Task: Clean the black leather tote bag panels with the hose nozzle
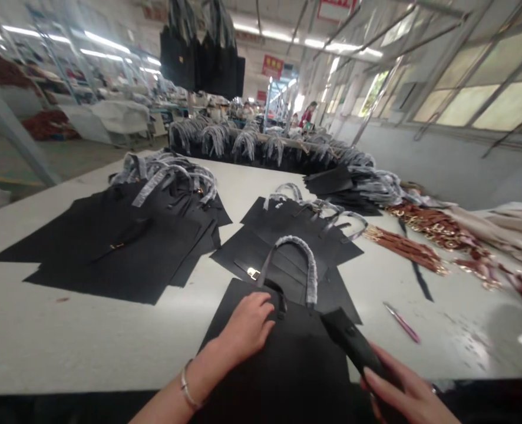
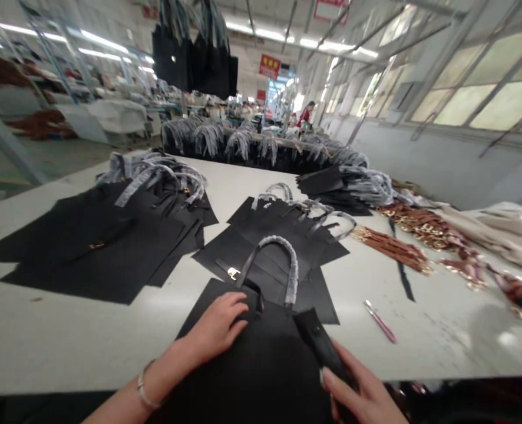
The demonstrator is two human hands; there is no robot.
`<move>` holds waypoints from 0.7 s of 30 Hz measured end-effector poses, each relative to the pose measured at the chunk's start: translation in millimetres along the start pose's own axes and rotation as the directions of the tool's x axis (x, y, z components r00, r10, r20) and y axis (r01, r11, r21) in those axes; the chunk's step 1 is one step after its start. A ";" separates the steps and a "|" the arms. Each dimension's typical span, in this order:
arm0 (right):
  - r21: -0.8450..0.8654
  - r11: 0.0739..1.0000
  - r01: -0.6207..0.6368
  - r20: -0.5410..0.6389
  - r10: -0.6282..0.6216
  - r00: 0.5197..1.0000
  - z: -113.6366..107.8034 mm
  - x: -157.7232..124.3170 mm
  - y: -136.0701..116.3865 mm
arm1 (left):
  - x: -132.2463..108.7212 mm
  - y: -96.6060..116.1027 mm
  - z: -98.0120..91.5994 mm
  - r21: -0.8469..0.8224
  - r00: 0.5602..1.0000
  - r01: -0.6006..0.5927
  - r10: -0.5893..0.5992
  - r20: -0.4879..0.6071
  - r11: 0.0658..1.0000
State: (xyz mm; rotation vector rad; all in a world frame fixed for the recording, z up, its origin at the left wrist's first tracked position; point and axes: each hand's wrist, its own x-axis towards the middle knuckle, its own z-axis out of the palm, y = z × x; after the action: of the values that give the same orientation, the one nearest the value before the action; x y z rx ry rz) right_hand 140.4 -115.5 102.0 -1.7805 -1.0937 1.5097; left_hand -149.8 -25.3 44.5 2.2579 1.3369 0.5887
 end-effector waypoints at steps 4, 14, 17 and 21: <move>-0.036 0.996 -0.081 0.107 0.085 0.991 14.9 10.6 -5.6 | -15.8 -17.2 15.7 0.152 0.999 0.023 -0.028 0.027 0.988; -0.104 0.972 -0.212 0.217 0.231 0.949 10.8 15.7 -7.1 | -20.5 -23.8 36.0 0.218 0.995 -0.099 0.093 0.037 0.971; -0.107 0.981 -0.164 0.244 0.185 0.952 21.1 30.5 -14.2 | -19.5 -25.7 35.7 0.204 0.992 -0.123 0.118 0.038 0.971; -0.135 0.990 -0.036 0.163 0.058 0.985 30.8 49.8 -20.9 | -20.3 -26.5 38.3 0.211 0.992 -0.127 0.125 0.026 0.969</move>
State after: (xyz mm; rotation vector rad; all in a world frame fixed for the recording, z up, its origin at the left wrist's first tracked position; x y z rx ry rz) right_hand 107.4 -65.0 86.9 -1.8047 -1.2675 1.6748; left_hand -155.5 -38.1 -4.3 2.5297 1.3118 0.4920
